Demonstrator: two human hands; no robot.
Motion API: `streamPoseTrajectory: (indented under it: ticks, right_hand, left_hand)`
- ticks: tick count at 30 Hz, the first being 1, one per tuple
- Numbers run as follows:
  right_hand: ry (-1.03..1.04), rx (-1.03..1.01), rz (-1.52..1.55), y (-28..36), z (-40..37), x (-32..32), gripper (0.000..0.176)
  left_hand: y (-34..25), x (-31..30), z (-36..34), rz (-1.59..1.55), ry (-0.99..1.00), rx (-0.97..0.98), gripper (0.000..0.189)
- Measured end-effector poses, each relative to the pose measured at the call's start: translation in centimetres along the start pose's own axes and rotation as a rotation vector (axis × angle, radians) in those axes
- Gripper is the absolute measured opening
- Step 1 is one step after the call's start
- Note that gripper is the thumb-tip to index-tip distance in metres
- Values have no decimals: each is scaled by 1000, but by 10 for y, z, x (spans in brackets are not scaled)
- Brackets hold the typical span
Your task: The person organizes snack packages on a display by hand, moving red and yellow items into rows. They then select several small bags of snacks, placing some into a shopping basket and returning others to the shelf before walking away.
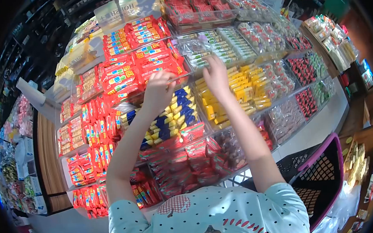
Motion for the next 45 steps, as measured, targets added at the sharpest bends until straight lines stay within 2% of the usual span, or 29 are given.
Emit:
streamPoseTrajectory:
  ticks: [1,2,4,5,7,8,10,12,14,15,16,18,19,20,22,24,26,30,32,33,34,36,37,38,40,41,42,43,45]
  right_hand:
    - [34,-62,-163,-4,18,14,30]
    - [39,-73,-164,-12,32,25,30]
    - [107,-272,-462,-16,53,50,33]
    - [108,-281,-459,-19,60,56,33]
    - [296,-295,-557,-29,67,71,28]
    - [295,-300,-555,-32,71,75,28]
    - [109,-407,-582,-33,75,70,22]
    - [51,-383,-530,-39,78,53,20]
    - [-72,-135,-197,-39,76,15,19]
    - [-144,25,-57,-28,68,-8,15]
    - [-150,34,-69,-24,58,-22,15]
    - [-267,369,749,-36,28,-49,15]
    - [-205,481,766,-32,8,-65,17]
    - [-231,502,747,-26,-13,-82,17]
    - [-273,687,1101,-19,-56,-98,17]
    - [-370,754,1193,-17,-94,-115,18]
    - [-451,802,1161,-28,-130,-129,19]
    - [-547,928,995,-53,-198,-163,21]
    - [-468,932,507,-61,-224,-183,22]
    - [-488,881,348,-70,-239,-190,22]
    - [-514,908,376,-80,-255,-193,21]
    - [-556,937,360,-94,-282,-201,18]
    - [-565,963,364,-97,-289,-207,16]
    - [-589,893,288,-105,-297,-209,14]
    - [-466,750,-181,-89,-286,-225,12]
    - [-463,754,-182,-87,-283,-227,12]
    - [-402,690,-404,-82,-276,-228,13]
    - [-338,616,-621,-79,-271,-226,15]
    - [-261,574,-672,-89,-269,-221,18]
  left_hand:
    - [1,0,-5,-19,3,-16,16]
    - [1,-1,-11,-19,-7,-22,16]
    - [2,-4,-19,-91,2,-78,17]
    - [2,-7,-21,-97,15,-90,19]
    - [5,-10,-24,-114,-2,-115,18]
    - [6,-11,-25,-135,-15,-133,17]
    - [8,-13,-24,-120,-36,-131,17]
    - [11,-10,-20,-110,-54,-126,18]
    - [14,-4,-14,-137,-130,-168,19]
    - [13,-1,-10,-240,-60,-283,28]
    - [5,3,-2,-250,-51,-274,28]
    - [-18,15,12,-572,-117,-295,40]
    - [-31,25,20,-708,-54,-307,51]
    - [-41,38,27,-726,-5,-279,52]
    - [-74,63,36,-903,80,-295,52]
    - [-98,97,34,-989,167,-306,51]
    - [-126,134,18,-1221,459,-432,45]
    - [-171,191,-23,-1272,550,-482,35]
    - [-198,208,-42,-1314,534,-513,35]
    - [-206,217,-50,-1123,493,-374,36]
    - [-218,217,-54,-933,443,-232,38]
    - [-229,226,-69,-823,563,-197,41]
    - [-229,238,-78,-822,619,-256,43]
    - [-227,249,-86,-820,672,-313,46]
    - [-217,261,-100,-826,615,-232,49]
    - [-212,259,-104,-748,593,-158,47]
    - [-210,254,-105,-668,567,-85,46]
    - [-206,251,-109,-627,574,-126,42]
    - [-199,242,-116,-636,613,-190,38]
Point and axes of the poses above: each hand's wrist, its own z-axis towards the middle knuckle, its own x-axis out of the palm, y = z × x, the point moved 4 cm from there along z, towards the middle knuckle
